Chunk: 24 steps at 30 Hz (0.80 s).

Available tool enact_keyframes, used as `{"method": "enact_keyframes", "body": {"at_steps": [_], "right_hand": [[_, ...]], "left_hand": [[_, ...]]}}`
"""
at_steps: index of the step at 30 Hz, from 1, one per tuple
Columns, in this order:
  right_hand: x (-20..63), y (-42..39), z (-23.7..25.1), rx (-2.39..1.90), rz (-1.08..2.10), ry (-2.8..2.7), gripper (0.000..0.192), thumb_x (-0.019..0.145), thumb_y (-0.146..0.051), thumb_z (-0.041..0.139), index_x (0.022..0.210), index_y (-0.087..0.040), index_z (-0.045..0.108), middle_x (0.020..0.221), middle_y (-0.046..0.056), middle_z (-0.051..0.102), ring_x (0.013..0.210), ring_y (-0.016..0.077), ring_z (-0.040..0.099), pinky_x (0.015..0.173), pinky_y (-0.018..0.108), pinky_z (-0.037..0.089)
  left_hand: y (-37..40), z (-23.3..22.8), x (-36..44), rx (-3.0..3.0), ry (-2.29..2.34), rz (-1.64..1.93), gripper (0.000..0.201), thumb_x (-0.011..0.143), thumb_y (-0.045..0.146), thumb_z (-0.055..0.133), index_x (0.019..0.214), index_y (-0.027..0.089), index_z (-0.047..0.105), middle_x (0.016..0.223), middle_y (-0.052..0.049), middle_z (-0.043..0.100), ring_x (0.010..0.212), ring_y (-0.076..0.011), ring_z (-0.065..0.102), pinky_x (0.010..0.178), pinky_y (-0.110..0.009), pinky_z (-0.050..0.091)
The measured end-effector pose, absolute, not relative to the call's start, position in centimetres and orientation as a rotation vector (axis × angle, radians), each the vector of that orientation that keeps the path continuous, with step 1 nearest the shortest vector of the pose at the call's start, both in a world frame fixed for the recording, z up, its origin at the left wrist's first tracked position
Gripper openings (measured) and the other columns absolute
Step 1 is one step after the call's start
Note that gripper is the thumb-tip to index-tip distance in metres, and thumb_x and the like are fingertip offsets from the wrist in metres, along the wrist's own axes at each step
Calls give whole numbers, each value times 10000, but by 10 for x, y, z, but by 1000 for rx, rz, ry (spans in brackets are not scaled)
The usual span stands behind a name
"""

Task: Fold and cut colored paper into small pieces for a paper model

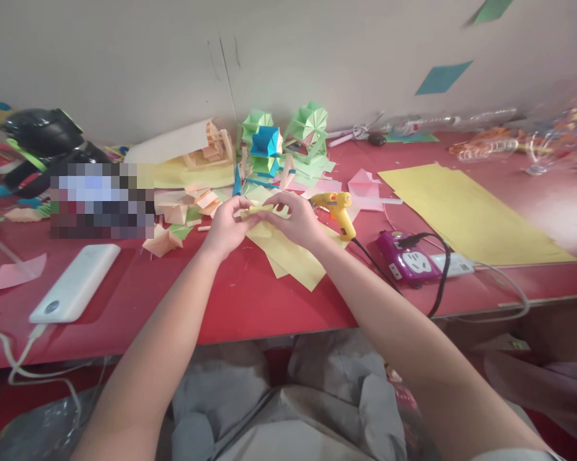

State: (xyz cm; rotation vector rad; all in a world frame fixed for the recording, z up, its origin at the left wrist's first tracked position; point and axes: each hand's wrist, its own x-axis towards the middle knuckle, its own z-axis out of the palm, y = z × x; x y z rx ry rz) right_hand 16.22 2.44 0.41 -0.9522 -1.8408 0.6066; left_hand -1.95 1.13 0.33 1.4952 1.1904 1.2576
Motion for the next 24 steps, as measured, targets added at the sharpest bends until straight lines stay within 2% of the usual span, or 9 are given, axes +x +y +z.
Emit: {"method": "enact_keyframes", "body": {"at_steps": [4, 7, 10, 15, 20, 24], "right_hand": [[162, 24, 6, -929, 648, -1847, 267, 877, -468, 698, 865, -201, 709, 877, 50, 677, 771, 164, 559, 734, 320, 456], [161, 23, 7, -922, 692, -1819, 196, 876, -374, 695, 983, -210, 712, 968, 55, 699, 792, 160, 578, 721, 311, 463], [159, 22, 7, -942, 701, -1764, 231, 854, -307, 698, 1058, -200, 688, 961, 52, 694, 791, 157, 589, 711, 304, 462], [160, 20, 8, -985, 660, -1768, 179, 861, -363, 699, 920, -196, 674, 843, 25, 655, 750, 148, 560, 710, 301, 435], [161, 22, 9, -991, 662, -1818, 395, 852, -529, 692, 681, -198, 562, 783, 23, 626, 732, 149, 513, 707, 305, 406], [161, 23, 10, -978, 701, -1804, 345, 889, -469, 655, 689, -198, 577, 791, 23, 628, 742, 149, 513, 718, 303, 404]], "left_hand": [[9, 6, -18, 1529, 1189, 1210, 401, 654, 395, 876, 942, 194, 683, 947, -45, 690, 854, -175, 643, 729, -279, 529], [8, 8, -17, 1538, 1154, 1204, 369, 695, 425, 848, 944, 186, 716, 919, -50, 710, 861, -190, 657, 752, -299, 540], [9, 8, -18, 1533, 1164, 1259, 357, 697, 444, 843, 905, 177, 729, 920, -47, 726, 860, -200, 669, 765, -314, 551], [12, 4, -19, 1532, 1244, 1318, 346, 674, 464, 860, 822, 181, 726, 883, -42, 729, 822, -195, 667, 750, -317, 558], [11, 5, -19, 1534, 1189, 1298, 381, 649, 481, 882, 827, 180, 731, 907, -60, 745, 893, -222, 685, 796, -338, 560], [7, 12, -18, 1395, 1067, 1205, 457, 618, 512, 897, 895, 184, 740, 922, -76, 766, 865, -235, 710, 792, -372, 579]]}}
